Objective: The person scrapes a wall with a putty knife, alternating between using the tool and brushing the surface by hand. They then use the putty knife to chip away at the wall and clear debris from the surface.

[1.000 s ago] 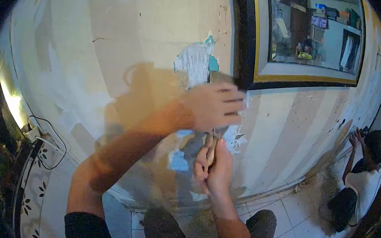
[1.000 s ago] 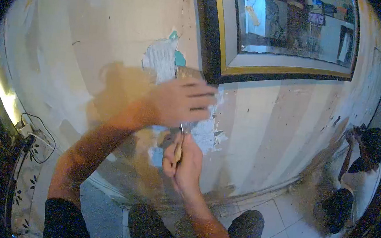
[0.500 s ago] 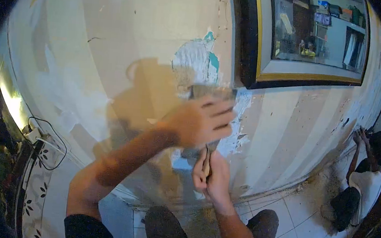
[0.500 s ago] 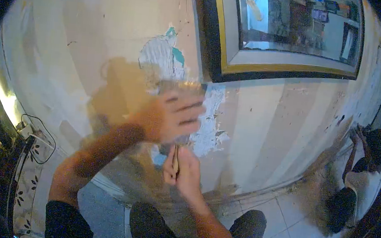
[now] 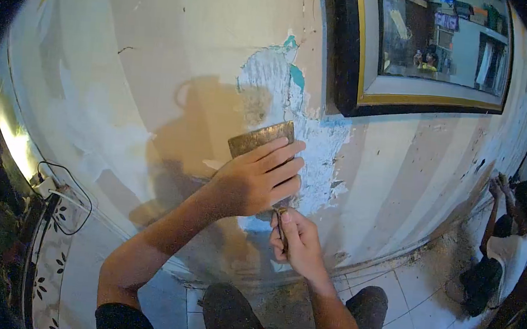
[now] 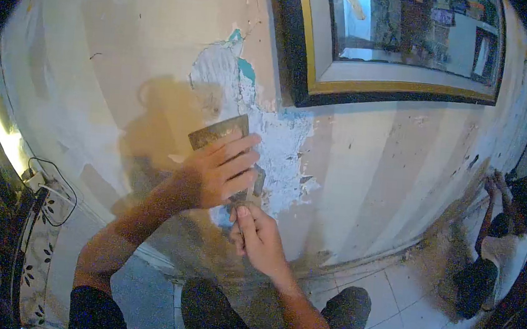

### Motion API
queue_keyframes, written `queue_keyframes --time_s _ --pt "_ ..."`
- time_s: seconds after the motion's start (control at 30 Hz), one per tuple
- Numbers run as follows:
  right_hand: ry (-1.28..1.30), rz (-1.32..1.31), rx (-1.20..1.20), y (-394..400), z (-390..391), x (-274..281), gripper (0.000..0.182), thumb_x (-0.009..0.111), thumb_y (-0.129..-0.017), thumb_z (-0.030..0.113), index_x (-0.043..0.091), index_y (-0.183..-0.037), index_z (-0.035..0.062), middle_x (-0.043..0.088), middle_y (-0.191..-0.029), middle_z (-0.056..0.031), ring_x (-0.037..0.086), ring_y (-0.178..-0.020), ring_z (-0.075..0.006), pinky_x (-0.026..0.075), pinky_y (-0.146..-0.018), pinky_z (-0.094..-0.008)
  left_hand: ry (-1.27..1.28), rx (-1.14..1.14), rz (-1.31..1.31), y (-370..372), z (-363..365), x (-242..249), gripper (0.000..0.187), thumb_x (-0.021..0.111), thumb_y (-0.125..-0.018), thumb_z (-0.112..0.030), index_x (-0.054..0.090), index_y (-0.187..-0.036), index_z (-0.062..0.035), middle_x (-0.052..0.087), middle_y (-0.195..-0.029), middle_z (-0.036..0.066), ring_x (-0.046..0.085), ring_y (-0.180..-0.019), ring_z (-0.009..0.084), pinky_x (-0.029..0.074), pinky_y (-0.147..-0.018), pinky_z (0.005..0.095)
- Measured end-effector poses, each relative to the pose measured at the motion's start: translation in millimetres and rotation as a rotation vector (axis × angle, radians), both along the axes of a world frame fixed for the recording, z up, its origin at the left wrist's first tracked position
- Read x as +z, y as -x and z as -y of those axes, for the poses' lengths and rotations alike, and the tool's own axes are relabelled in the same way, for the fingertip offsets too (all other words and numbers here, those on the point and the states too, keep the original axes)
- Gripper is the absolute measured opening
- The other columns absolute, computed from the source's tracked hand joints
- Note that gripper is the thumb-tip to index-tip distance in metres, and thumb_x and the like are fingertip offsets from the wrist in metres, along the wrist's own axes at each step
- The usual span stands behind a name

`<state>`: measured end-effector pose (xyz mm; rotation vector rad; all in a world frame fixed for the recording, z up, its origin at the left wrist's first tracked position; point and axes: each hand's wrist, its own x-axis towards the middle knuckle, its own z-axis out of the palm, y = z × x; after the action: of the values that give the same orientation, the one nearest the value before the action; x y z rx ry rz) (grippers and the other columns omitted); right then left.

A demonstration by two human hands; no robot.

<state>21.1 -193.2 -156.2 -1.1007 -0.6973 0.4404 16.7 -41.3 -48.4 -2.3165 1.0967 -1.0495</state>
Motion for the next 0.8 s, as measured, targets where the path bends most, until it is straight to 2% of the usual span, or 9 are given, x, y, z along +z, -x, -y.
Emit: queue_keyframes --time_s 0.37,0.47,0.53,0.57,0.63,0.8 --pt "-0.061 -0.033 0.031 -2.8 1.5 19.3 0.033 0.038 -0.099 0.032 0.053 -0.091 0.0037 0.043 -0.055 0.0001 0.037 -0.043 -0.0061 0.032 -0.040 -0.0211 -0.073 -0.037 0.014 -4.2 4.7 29.7 0.015 0.052 -0.072 -0.018 0.055 -0.082 -0.0064 0.055 -0.098 0.009 0.050 -0.112 0.0275 0.038 -0.101 0.0401" --pt "-0.065 0.011 -0.052 3.9 1.9 20.8 0.029 0.041 -0.098 0.027 0.054 -0.090 0.0026 0.043 -0.056 0.0009 0.037 -0.044 -0.0056 0.031 -0.040 -0.0211 -0.074 -0.046 0.032 -1.6 6.8 32.2 0.014 0.053 -0.072 -0.018 0.054 -0.081 -0.0067 0.055 -0.096 0.008 0.051 -0.110 0.0272 0.038 -0.100 0.0400" --pt "-0.145 0.054 -0.243 10.6 3.1 20.9 0.018 0.046 -0.096 0.019 0.052 -0.097 0.0020 0.046 -0.060 0.0019 0.039 -0.047 -0.0047 0.031 -0.042 -0.0205 -0.071 -0.056 0.050 -0.9 7.7 37.0 0.014 0.054 -0.071 -0.018 0.054 -0.080 -0.0068 0.055 -0.095 0.009 0.052 -0.109 0.0271 0.038 -0.100 0.0400" --pt "-0.148 0.059 -0.245 12.3 4.5 25.2 0.018 0.046 -0.096 0.019 0.052 -0.097 0.0020 0.046 -0.060 0.0019 0.039 -0.047 -0.0047 0.031 -0.042 -0.0205 -0.077 -0.050 0.042 -0.6 7.6 41.2 0.015 0.057 -0.069 -0.018 0.055 -0.079 -0.0070 0.056 -0.097 0.009 0.051 -0.111 0.0280 0.040 -0.100 0.0412" --pt "-0.182 0.197 -0.451 18.1 8.5 30.5 0.014 0.049 -0.094 0.012 0.048 -0.104 0.0025 0.048 -0.064 0.0025 0.041 -0.050 -0.0037 0.031 -0.043 -0.0200 -0.075 -0.044 0.028 -1.6 6.7 47.0 0.017 0.060 -0.067 -0.018 0.056 -0.079 -0.0072 0.057 -0.100 0.010 0.051 -0.112 0.0288 0.041 -0.099 0.0425" --pt "-0.236 0.145 -0.398 10.4 3.8 28.2 0.014 0.049 -0.094 0.011 0.045 -0.105 0.0039 0.048 -0.065 0.0028 0.040 -0.051 -0.0031 0.031 -0.044 -0.0194 -0.191 -0.063 0.046 -10.1 7.2 58.1 0.017 0.062 -0.066 -0.018 0.056 -0.079 -0.0076 0.058 -0.095 0.010 0.055 -0.105 0.0299 0.045 -0.094 0.0425"
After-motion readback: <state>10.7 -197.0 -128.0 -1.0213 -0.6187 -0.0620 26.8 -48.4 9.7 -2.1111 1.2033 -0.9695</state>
